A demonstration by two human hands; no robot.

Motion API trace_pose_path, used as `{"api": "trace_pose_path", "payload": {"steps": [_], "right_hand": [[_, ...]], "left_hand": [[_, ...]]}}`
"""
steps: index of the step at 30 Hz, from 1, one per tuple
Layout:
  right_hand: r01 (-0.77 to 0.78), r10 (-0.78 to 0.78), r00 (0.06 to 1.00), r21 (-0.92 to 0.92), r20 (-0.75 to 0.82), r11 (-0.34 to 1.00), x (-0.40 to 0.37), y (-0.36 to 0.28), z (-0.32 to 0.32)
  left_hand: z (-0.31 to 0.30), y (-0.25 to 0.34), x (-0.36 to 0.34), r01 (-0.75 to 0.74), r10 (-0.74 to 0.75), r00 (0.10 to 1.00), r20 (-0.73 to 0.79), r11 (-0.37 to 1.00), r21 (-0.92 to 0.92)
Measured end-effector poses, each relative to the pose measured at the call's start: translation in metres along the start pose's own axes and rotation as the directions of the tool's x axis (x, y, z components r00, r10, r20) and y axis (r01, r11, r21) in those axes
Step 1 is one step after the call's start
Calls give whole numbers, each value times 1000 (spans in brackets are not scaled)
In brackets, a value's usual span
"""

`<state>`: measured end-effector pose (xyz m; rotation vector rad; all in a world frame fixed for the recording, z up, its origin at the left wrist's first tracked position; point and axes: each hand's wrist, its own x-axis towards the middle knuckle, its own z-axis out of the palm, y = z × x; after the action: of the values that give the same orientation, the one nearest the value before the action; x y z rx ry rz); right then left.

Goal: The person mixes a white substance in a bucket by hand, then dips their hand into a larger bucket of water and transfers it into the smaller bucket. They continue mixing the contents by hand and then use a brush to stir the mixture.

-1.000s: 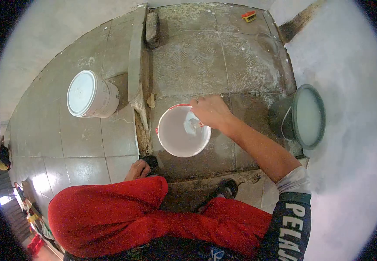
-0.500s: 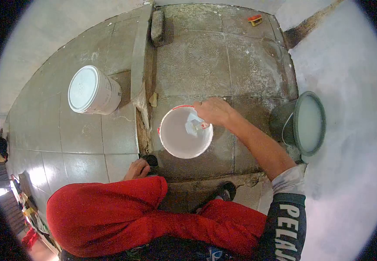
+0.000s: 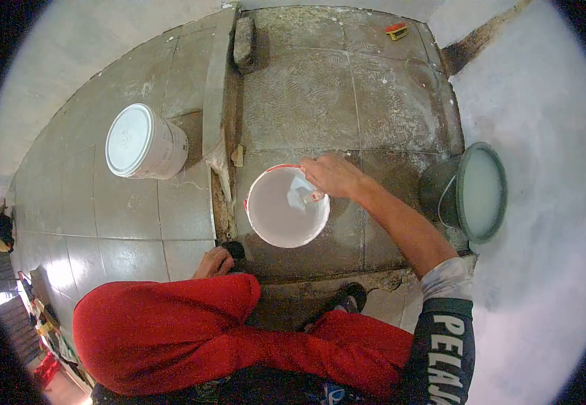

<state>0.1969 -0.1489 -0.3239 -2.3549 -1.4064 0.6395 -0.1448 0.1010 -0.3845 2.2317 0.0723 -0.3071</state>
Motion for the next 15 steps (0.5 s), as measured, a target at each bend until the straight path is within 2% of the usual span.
{"api": "trace_pose_path", "payload": {"steps": [2, 3, 4, 5, 6, 8, 11, 15], "right_hand": [[-3, 2, 1000, 28, 23, 1000, -1, 1, 0], [-4, 4, 1000, 28, 22, 1000, -2, 2, 1], [13, -9, 999, 124, -30, 992, -5, 2, 2], [35, -17, 996, 217, -84, 976, -7, 2, 3], [32, -14, 996, 217, -86, 976, -10, 1, 4], [-64, 117, 985, 357, -130, 932, -13, -2, 6], [-80, 199, 955, 457, -218, 886, -17, 5, 14], [-101, 244, 934, 459, -262, 882, -26, 23, 8]], "left_hand": [[1, -1, 0, -56, 57, 998, -23, 998, 21], [3, -2, 0, 1, -2, 1000, -3, 1000, -4], [4, -4, -1, 59, -59, 998, 21, 998, -26], [5, -6, -2, 57, -56, 998, 23, 998, -25], [4, -4, -1, 59, -58, 998, 22, 998, -21], [4, -4, 0, 57, -57, 998, 24, 998, -16], [5, -8, -1, 30, -29, 999, 37, 1000, -10], [2, -1, 0, 51, -52, 998, 38, 999, 10]]}}
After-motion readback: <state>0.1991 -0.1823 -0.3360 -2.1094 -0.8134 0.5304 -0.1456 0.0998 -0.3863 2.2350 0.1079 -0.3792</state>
